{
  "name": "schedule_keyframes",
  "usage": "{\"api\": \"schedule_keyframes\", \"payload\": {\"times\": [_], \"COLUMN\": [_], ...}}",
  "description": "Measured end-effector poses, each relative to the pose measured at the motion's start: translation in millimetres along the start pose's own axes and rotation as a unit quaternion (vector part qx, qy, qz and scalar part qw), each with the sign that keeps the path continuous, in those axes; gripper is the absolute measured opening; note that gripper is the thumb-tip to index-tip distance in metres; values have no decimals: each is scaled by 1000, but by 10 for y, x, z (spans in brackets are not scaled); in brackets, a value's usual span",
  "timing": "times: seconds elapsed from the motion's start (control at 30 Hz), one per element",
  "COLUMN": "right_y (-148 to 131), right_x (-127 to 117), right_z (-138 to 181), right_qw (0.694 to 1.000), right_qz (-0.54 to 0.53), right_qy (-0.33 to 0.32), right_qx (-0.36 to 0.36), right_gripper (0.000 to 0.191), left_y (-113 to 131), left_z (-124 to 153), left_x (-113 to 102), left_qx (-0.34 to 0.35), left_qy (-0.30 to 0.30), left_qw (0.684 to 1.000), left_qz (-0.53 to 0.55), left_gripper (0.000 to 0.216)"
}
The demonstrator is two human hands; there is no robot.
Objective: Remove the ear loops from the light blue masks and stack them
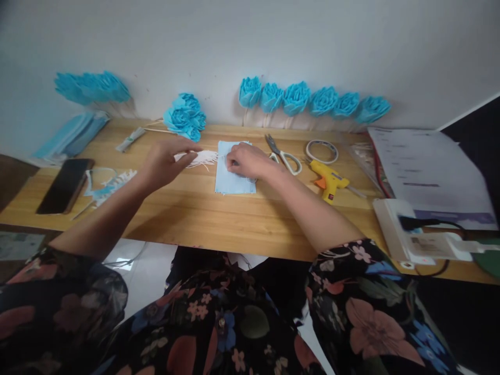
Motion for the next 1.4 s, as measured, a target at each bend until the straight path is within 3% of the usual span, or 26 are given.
{"api": "schedule_keyframes", "payload": {"times": [0.17,0.3,0.47,0.57,0.67,0.87,1.0,1.13,1.27,1.4], "right_y": [13,-133,-232,-195,-155,-215,-110,93,72,-41], "right_x": [-228,-431,-568,-552,-434,-101,-119,-228,-168,-81], "right_z": [36,82,87,20,-156,-620,-612,-397,-301,-349], "right_qw": [984,972,962,962,969,988,993,993,995,993], "right_qz": [-173,-219,-244,-241,-209,-102,-45,21,39,50], "right_qy": [45,89,122,129,131,119,112,93,34,15], "right_qx": [23,-6,-23,-24,-14,16,13,63,81,106], "right_gripper": [9,6,4,9,14,21,27,27,22,21], "left_y": [132,287,218,12,-235,-633,-798,-859,-786,-659], "left_z": [-277,-413,-376,-308,-248,-116,-10,17,-79,-143], "left_x": [132,177,21,-138,-230,-93,-9,72,304,425], "left_qx": [-59,-76,-117,-128,-129,-110,-78,-32,1,-27], "left_qy": [-23,-93,-73,-29,11,8,-10,42,-10,-45], "left_qw": [994,972,967,977,990,988,986,986,988,984], "left_qz": [93,201,216,171,57,-110,-148,-159,-154,-171], "left_gripper": [42,61,24,20,20,23,33,40,48,46]}}
Point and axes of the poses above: each hand's wrist, its own z-axis away from the middle knuckle, its own x-axis out of the palm, y = z × x, the point moved 3 cm from there along -z, towards the middle knuckle, and after that the axes turned 10 degrees about -y, right-handed, at the moved point
